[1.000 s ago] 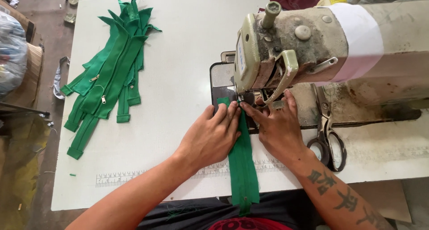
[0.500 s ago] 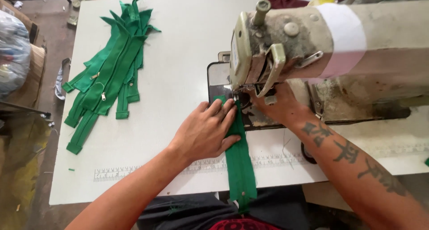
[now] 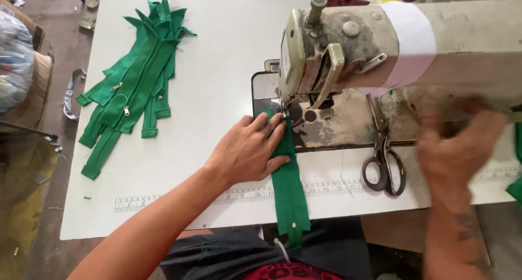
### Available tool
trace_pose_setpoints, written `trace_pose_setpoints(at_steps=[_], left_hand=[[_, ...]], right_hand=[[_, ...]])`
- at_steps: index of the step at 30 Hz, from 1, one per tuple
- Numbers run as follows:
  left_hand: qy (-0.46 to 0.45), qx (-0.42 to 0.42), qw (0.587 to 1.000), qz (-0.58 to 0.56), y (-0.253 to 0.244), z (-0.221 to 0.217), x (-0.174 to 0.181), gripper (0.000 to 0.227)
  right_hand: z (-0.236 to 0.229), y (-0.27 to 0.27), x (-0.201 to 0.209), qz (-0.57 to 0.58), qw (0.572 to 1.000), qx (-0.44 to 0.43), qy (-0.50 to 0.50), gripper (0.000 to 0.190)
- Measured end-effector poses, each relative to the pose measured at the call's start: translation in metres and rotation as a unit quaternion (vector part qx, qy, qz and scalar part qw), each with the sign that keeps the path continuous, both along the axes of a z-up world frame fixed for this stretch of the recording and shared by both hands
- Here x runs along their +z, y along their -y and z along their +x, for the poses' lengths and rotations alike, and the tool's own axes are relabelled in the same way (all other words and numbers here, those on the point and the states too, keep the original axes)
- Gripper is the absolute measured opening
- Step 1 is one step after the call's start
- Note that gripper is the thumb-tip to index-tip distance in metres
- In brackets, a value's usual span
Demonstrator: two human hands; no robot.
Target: The person is sewing green fabric strips using an industrial sewing machine and trimming them with scissors.
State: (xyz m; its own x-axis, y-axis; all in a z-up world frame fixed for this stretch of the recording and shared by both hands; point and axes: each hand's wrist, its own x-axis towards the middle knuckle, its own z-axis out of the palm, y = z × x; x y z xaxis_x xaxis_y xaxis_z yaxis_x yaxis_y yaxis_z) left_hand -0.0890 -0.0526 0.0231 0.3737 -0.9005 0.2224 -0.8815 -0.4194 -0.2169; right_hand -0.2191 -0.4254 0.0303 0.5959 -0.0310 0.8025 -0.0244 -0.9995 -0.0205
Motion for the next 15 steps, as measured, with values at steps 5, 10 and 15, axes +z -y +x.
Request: trace_pose_setpoints(at_steps=[5,10,15], left_hand=[[0.014,-0.016,1.000,-0.016,0.000,0.006,0.001,0.082],[0.012,-0.014,1.000,-0.021,-0.002,-0.002,0.002,0.080],[0.005,-0.012,0.999,-0.032,-0.003,0.002,0.003,0.079]], right_hand=[[-0.036,0.072,-0.055,-0.033,0.992,-0.115,-0.028,0.028],[-0.035,0.047,-0.030,0.000,0.998,-0.057,-0.028,0.040],[-0.029,0.023,-0.009,0.022,0.998,-0.037,-0.035,0.065]])
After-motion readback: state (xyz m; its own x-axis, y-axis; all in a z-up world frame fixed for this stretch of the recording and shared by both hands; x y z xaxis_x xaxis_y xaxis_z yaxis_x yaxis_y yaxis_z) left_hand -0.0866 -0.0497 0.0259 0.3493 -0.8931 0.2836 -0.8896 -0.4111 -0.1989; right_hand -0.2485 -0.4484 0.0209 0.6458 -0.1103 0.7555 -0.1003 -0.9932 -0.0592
